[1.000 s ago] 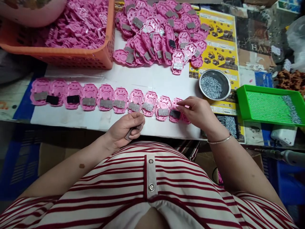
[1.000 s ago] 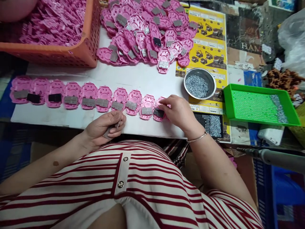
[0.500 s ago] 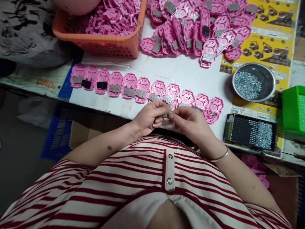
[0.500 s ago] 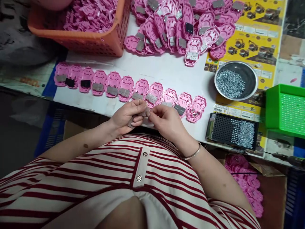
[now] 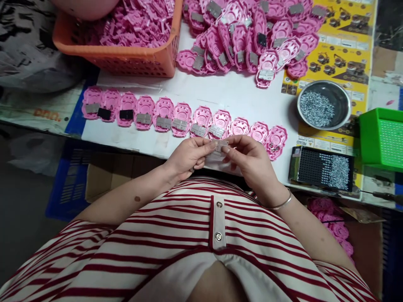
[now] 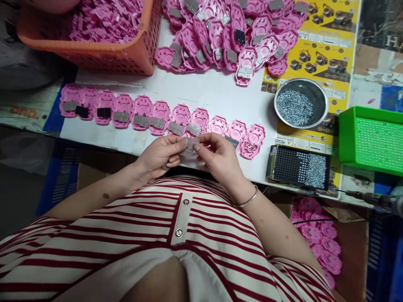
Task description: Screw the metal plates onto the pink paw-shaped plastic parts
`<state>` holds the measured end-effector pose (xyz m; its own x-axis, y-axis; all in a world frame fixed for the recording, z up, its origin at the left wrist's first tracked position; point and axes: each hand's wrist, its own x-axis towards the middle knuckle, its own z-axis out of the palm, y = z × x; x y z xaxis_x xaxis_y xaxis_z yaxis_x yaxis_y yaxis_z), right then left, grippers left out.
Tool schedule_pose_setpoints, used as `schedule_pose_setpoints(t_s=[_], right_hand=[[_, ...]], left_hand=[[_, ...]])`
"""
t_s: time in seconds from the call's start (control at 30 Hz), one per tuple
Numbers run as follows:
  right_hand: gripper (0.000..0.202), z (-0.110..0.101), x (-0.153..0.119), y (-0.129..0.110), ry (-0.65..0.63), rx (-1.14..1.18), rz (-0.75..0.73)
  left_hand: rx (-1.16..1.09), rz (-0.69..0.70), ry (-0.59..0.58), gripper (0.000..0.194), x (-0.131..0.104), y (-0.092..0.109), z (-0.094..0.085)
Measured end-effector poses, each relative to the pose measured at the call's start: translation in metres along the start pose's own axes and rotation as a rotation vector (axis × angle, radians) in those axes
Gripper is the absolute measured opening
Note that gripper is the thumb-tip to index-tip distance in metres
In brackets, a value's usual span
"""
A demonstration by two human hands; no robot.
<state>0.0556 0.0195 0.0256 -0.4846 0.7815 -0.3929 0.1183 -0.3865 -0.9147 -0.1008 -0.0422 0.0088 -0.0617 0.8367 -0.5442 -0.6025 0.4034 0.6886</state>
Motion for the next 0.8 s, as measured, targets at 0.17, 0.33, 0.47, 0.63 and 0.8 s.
schedule_pose_setpoints(t_s=[0.17,0.33,0.47,0.63,0.8], right_hand=[[0.024,-0.037,-0.008,-0.012,0.252,-0.032,-0.219],[0.016,-0.093,-0.026,-0.021,0.541,-0.405,-0.216],[0.019,-0.108,-0.032,-0.015,0.522,-0.620,-0.076],[0.023,-0.111,-0.026,-0.006,0.511,-0.757,-0.076],[0.026,-0.119,-0.030,-0.009,0.629,-0.901,-0.158]], left_hand=[[0.066,-0.006,0.080,0.050,-0.002,-0.001,-0.004],[0.100,-0.042,0.102,0.052,-0.005,0.000,-0.008],[0.134,-0.045,0.090,0.051,-0.007,0.003,-0.007],[0.157,-0.028,0.080,0.044,-0.008,0.002,-0.008],[0.096,-0.045,0.049,0.034,-0.007,0.002,-0.011]])
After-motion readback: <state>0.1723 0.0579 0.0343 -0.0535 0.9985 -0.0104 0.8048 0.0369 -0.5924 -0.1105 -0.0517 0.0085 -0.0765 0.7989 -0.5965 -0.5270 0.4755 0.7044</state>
